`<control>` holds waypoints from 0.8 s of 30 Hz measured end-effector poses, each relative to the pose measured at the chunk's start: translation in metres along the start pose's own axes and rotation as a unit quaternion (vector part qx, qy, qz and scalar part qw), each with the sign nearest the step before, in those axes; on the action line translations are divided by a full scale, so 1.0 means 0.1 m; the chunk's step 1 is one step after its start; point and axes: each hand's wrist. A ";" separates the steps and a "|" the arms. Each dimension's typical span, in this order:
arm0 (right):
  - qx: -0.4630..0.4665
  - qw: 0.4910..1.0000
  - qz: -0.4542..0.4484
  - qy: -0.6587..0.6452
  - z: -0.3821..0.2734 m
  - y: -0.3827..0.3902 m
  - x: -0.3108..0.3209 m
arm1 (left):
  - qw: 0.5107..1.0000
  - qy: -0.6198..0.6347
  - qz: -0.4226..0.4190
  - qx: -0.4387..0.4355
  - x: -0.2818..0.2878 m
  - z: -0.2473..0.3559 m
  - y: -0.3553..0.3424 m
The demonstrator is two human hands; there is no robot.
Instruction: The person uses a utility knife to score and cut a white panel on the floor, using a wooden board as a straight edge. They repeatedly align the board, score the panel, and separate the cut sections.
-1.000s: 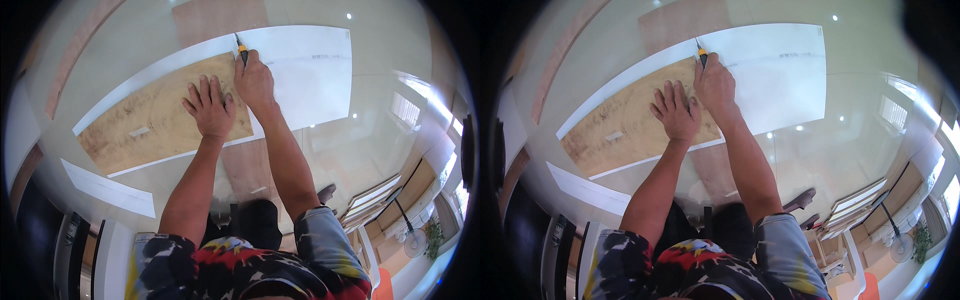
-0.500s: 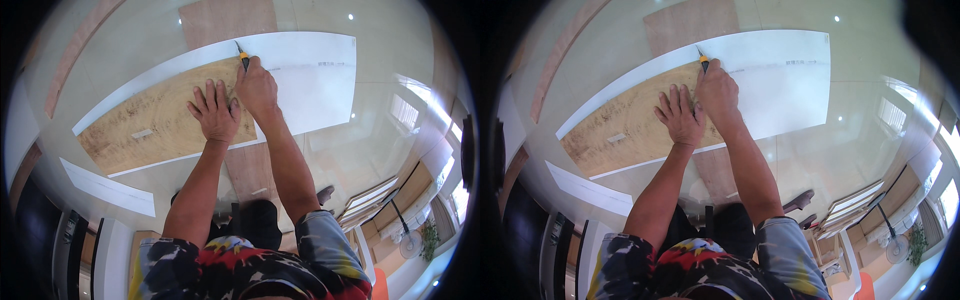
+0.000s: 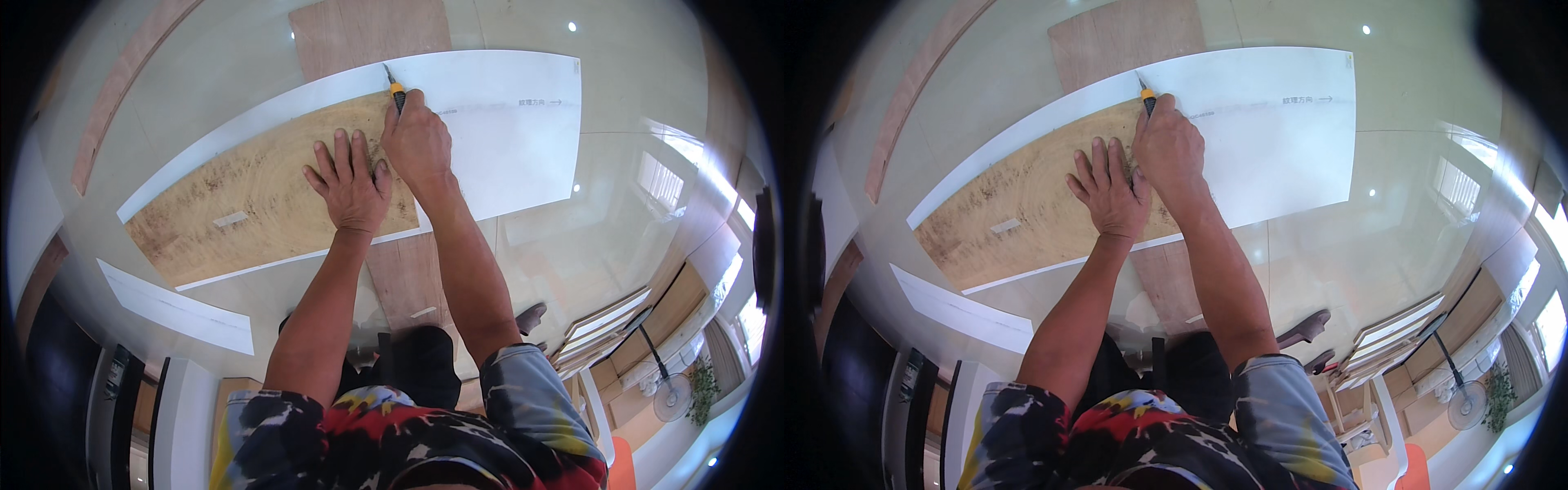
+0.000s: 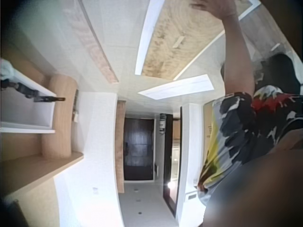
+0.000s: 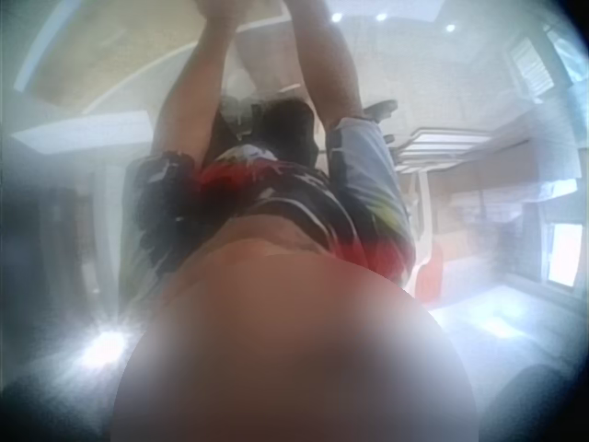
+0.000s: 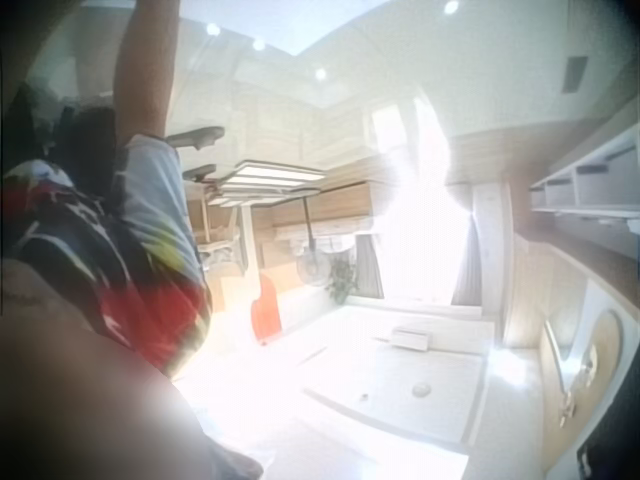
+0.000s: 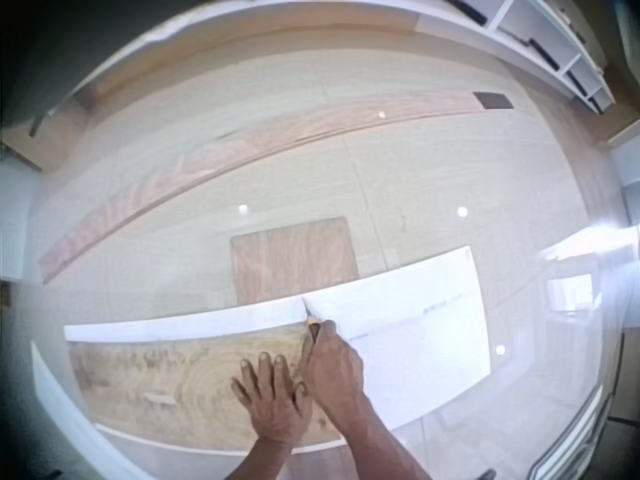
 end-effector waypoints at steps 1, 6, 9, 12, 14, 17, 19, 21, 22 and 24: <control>0.003 1.000 0.002 -0.005 0.00 0.00 0.00 | 1.000 -0.002 0.004 -0.003 -0.01 0.00 0.00; -0.006 1.000 -0.004 -0.011 -0.01 0.00 -0.01 | 1.000 0.001 0.003 -0.002 0.01 -0.01 0.00; -0.006 1.000 0.008 -0.006 -0.02 -0.01 0.00 | 1.000 -0.001 0.005 -0.003 -0.01 -0.01 0.00; 0.005 1.000 0.014 -0.003 -0.01 -0.01 -0.01 | 1.000 0.002 0.011 -0.005 -0.01 -0.01 0.00; 0.012 1.000 0.007 -0.003 0.01 -0.04 0.02 | 1.000 0.006 0.013 -0.005 0.00 -0.01 0.00; 0.007 1.000 0.009 -0.021 0.02 -0.04 -0.01 | 1.000 0.005 0.024 -0.010 -0.01 0.00 0.00; 0.003 1.000 0.012 -0.025 0.03 -0.04 -0.02 | 1.000 0.008 0.024 -0.008 -0.01 0.00 0.00; 0.003 1.000 0.014 -0.017 0.02 -0.05 -0.03 | 1.000 0.012 0.021 -0.006 0.00 0.00 0.00; 0.004 1.000 0.013 -0.018 0.02 -0.04 -0.03 | 1.000 0.014 0.019 -0.005 0.00 0.00 0.00; 0.006 1.000 0.012 -0.019 0.01 -0.02 -0.03 | 1.000 0.014 0.014 -0.003 0.00 -0.01 -0.01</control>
Point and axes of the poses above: each hand's wrist, its own y-axis away from the middle knuckle, its own x-axis out of the back of the hand, z = x × y, and after that the axes turned 3 degrees about -x, right-handed
